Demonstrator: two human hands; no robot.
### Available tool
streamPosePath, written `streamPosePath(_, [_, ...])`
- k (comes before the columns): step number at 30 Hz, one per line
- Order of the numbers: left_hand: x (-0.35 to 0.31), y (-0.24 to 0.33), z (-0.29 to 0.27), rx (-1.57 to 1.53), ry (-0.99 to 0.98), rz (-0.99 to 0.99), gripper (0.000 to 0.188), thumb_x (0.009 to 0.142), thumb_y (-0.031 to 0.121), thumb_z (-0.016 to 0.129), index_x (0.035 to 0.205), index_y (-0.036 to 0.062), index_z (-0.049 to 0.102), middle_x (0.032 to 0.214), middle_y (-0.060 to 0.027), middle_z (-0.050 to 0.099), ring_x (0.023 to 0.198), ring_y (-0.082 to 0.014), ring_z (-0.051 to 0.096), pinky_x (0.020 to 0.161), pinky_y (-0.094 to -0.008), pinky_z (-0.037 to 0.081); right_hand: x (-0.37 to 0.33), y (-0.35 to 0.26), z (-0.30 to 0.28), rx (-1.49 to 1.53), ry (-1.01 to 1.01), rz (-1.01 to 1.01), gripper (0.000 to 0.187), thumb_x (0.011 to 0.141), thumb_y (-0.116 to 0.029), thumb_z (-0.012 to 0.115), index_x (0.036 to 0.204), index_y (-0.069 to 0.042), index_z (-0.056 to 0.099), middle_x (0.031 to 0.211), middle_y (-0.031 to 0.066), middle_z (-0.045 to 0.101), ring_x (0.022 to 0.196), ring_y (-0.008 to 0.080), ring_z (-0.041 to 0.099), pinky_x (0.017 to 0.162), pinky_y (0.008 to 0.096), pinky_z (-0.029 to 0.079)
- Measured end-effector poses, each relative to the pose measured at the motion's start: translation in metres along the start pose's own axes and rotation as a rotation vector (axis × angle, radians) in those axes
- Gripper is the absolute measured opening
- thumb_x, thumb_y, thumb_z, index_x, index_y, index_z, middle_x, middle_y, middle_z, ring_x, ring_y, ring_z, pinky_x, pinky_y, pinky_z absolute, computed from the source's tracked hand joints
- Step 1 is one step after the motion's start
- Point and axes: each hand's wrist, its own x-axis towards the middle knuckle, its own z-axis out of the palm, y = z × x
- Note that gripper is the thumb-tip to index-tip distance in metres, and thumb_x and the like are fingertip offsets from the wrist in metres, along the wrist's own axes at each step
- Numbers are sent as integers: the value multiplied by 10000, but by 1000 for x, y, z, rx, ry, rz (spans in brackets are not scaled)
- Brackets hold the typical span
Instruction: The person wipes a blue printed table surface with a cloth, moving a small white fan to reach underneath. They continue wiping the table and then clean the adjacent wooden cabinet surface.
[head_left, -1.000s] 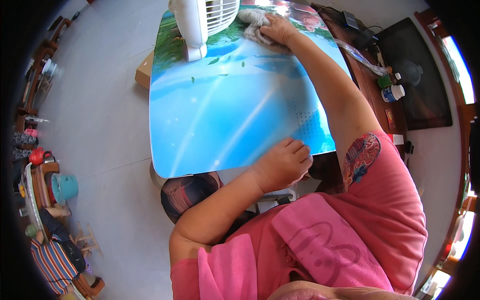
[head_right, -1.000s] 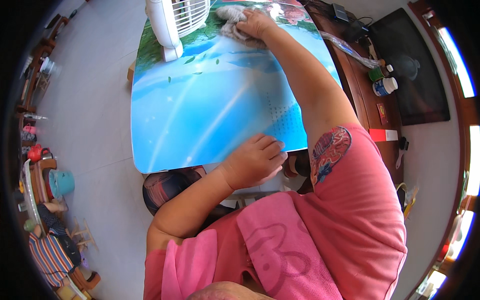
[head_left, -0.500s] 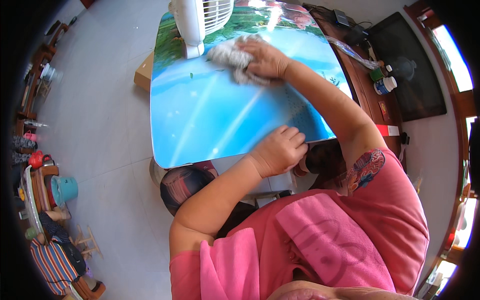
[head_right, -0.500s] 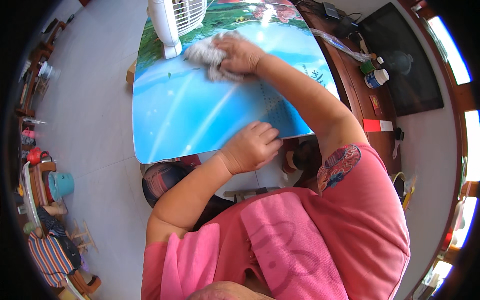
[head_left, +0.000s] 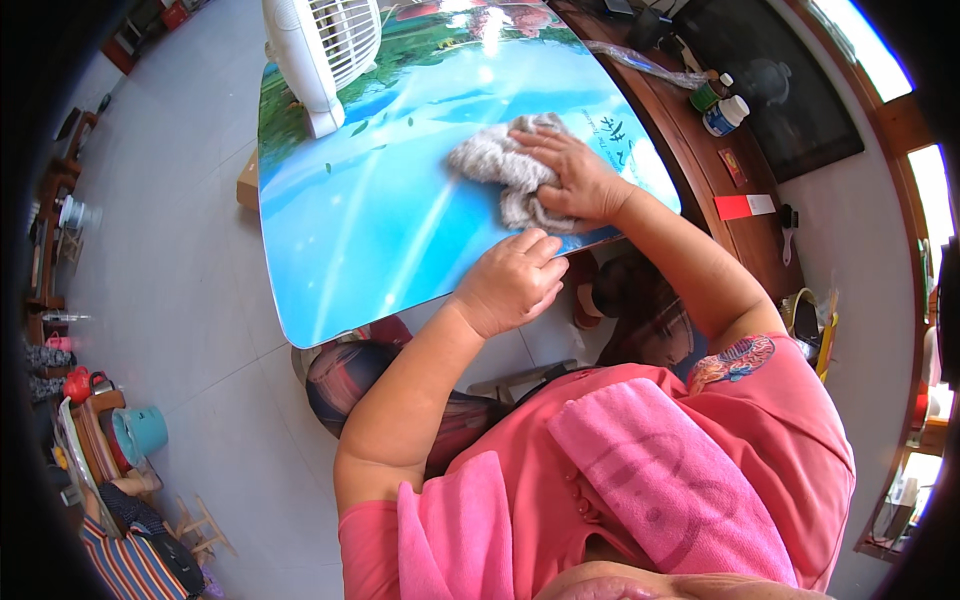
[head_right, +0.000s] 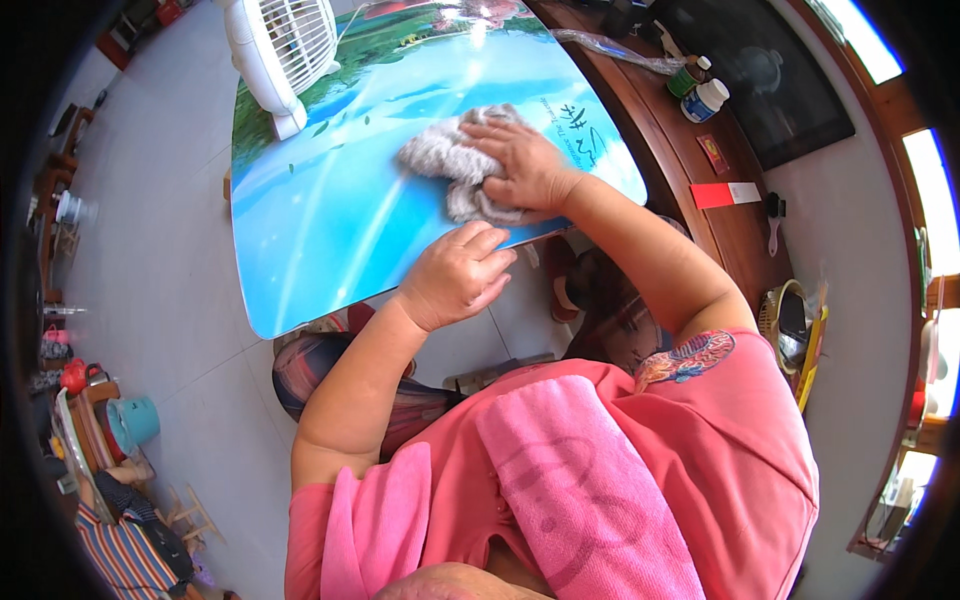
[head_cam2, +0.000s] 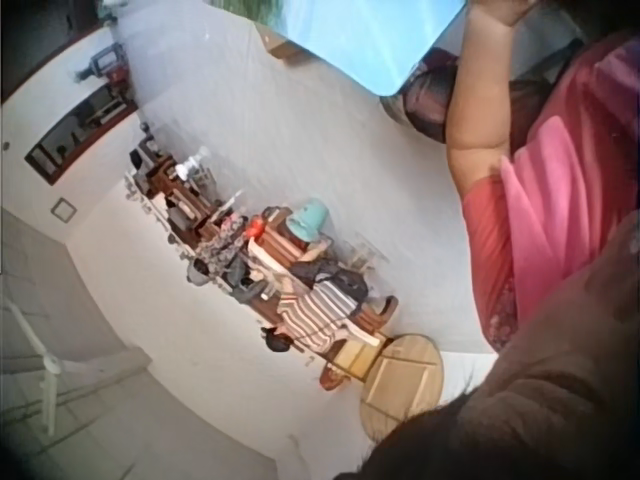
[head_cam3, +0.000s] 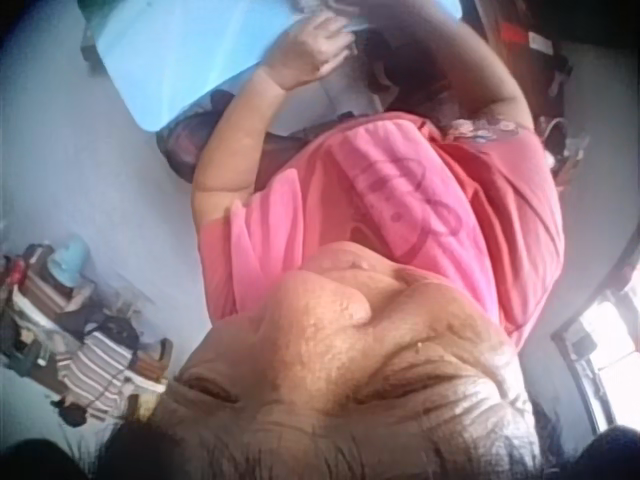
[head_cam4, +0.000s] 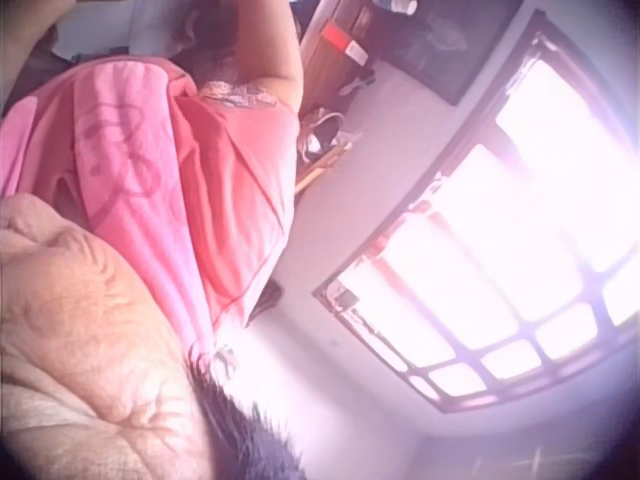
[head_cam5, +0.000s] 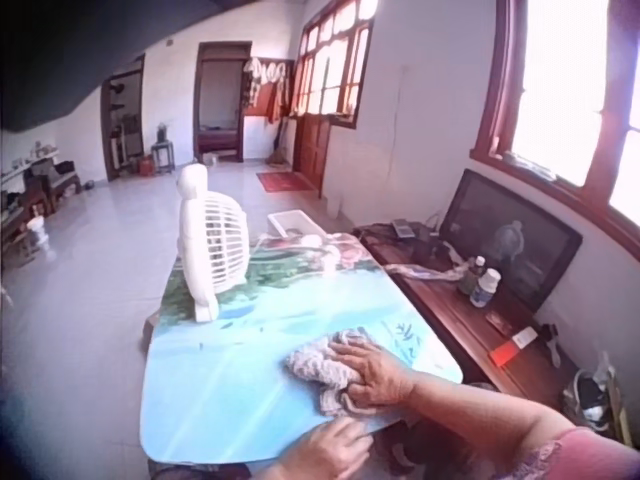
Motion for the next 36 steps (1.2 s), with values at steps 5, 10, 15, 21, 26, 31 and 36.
streamPosePath(5, [0, 2, -5, -6, -40, -33, 280, 743, 116, 754, 1002, 45, 673, 1145, -115, 607, 1076, -290, 593, 909, -378, 523, 16, 82, -1, -112, 79, 191, 710, 810, -380, 561, 1424, -29, 494, 1505, 169, 457, 1390, 345, 417, 1198, 395, 269])
streamPosePath(10, [0, 3, -4, -23, -32, -56, 285, 743, 114, 755, 1008, 45, 676, 1146, -106, 603, 1075, -283, 592, 904, -375, 528, 65, 187, 8, -245, 185, 347, 786, 837, -530, 517, 1450, -40, 473, 1499, 202, 454, 1397, 348, 408, 1190, 385, 278])
streamPosePath(15, [6, 0, 0, -72, -27, -37, 285, 739, 109, 757, 1005, 46, 680, 1145, -109, 604, 1060, -291, 597, 899, -378, 525, 100, 256, -10, -579, -111, 366, 612, 915, -497, 445, 1326, -61, 568, 1481, 210, 454, 1380, 377, 407, 1164, 437, 303])
streamPosePath(21, [5, 5, -6, -47, -43, -110, 306, 722, 101, 762, 1013, 45, 688, 1140, -116, 622, 1042, -308, 605, 881, -403, 522, 135, 179, -7, -555, 32, 468, 589, 907, -453, 484, 1252, 8, 611, 1347, 209, 568, 1322, 336, 477, 1126, 445, 338])
streamPosePath(26, [15, 5, 3, 24, -49, -50, 333, 722, 96, 767, 1040, 48, 683, 1102, -113, 635, 1010, -308, 611, 870, -401, 525, 109, 159, 16, -358, 88, 661, 748, 851, -588, 448, 1449, -142, 503, 1552, 103, 397, 1443, 310, 344, 1158, 505, 297])
streamPosePath(31, [19, 10, 7, 89, -46, -19, 386, 712, 84, 770, 1082, 44, 666, 1100, -116, 633, 1002, -316, 608, 865, -398, 525, 58, 79, 36, -243, 196, 395, 722, 825, -574, 518, 1415, -159, 537, 1513, 100, 445, 1433, 311, 357, 1171, 519, 268])
streamPosePath(36, [14, 15, 8, 213, -57, 5, 394, 722, 102, 761, 1098, 46, 654, 1118, -113, 610, 1032, -303, 590, 902, -401, 512, -3, -2, 17, -84, 129, 165, 658, 803, -424, 608, 1390, -132, 558, 1528, 117, 441, 1435, 352, 357, 1174, 463, 305])
